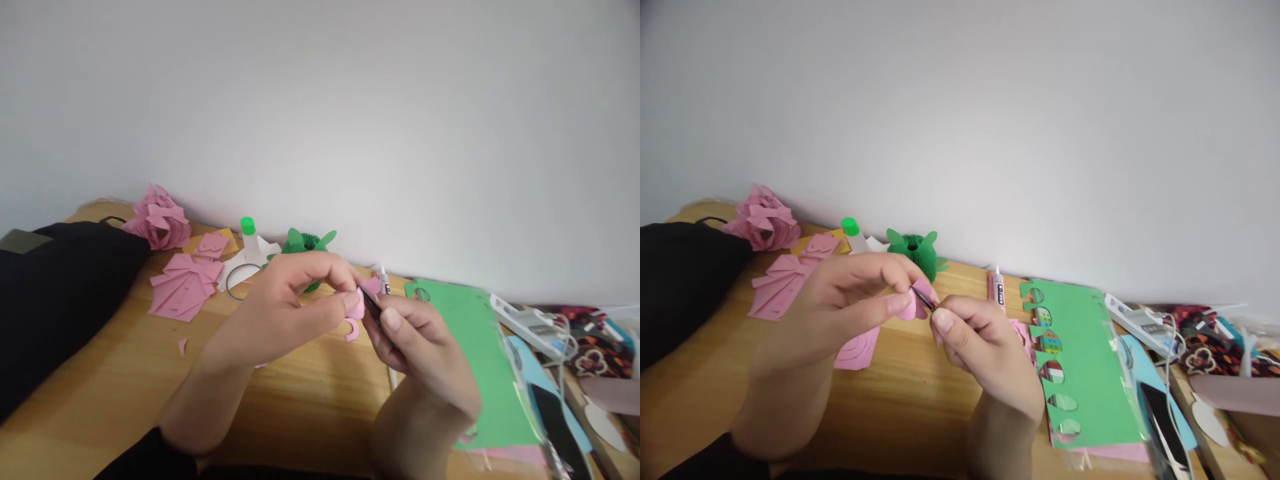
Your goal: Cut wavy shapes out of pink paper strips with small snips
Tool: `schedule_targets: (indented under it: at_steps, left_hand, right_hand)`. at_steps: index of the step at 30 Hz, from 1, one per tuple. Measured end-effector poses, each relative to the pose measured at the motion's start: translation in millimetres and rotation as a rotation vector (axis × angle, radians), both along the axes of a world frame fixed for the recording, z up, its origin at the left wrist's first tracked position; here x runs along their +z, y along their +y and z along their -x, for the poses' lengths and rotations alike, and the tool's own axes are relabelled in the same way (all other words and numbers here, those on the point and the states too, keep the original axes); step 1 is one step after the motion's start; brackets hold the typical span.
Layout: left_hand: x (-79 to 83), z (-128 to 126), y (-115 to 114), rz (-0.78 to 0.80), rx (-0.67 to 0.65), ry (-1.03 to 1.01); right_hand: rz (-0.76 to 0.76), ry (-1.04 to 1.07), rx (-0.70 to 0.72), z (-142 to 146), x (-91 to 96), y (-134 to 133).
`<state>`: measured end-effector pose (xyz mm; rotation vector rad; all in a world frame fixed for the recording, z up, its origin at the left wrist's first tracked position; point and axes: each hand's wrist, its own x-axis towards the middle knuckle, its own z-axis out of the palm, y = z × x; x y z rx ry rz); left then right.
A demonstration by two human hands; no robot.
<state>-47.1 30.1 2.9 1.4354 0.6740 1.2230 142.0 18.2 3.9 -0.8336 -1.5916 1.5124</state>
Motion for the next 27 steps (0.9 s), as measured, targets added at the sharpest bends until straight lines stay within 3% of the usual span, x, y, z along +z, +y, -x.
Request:
schedule_targets:
  at_steps: [11, 17, 27]
  left_hand:
    - [3.2, 0.4, 0.5, -0.005, -0.012, -0.03]
    - [2.1, 1.1, 0.9, -0.027, 0.005, -0.013]
    - [-0.4, -8.5, 4.4, 0.007, 0.061, -0.065]
  right_hand:
    - [0.004, 0.023, 0.042, -0.5, -4.9, 2.7]
    - [0.097, 0.078, 0.092, 0.2, -5.8, 5.8]
    - [0.078, 0.173, 0.017, 7.3, -5.5, 4.4]
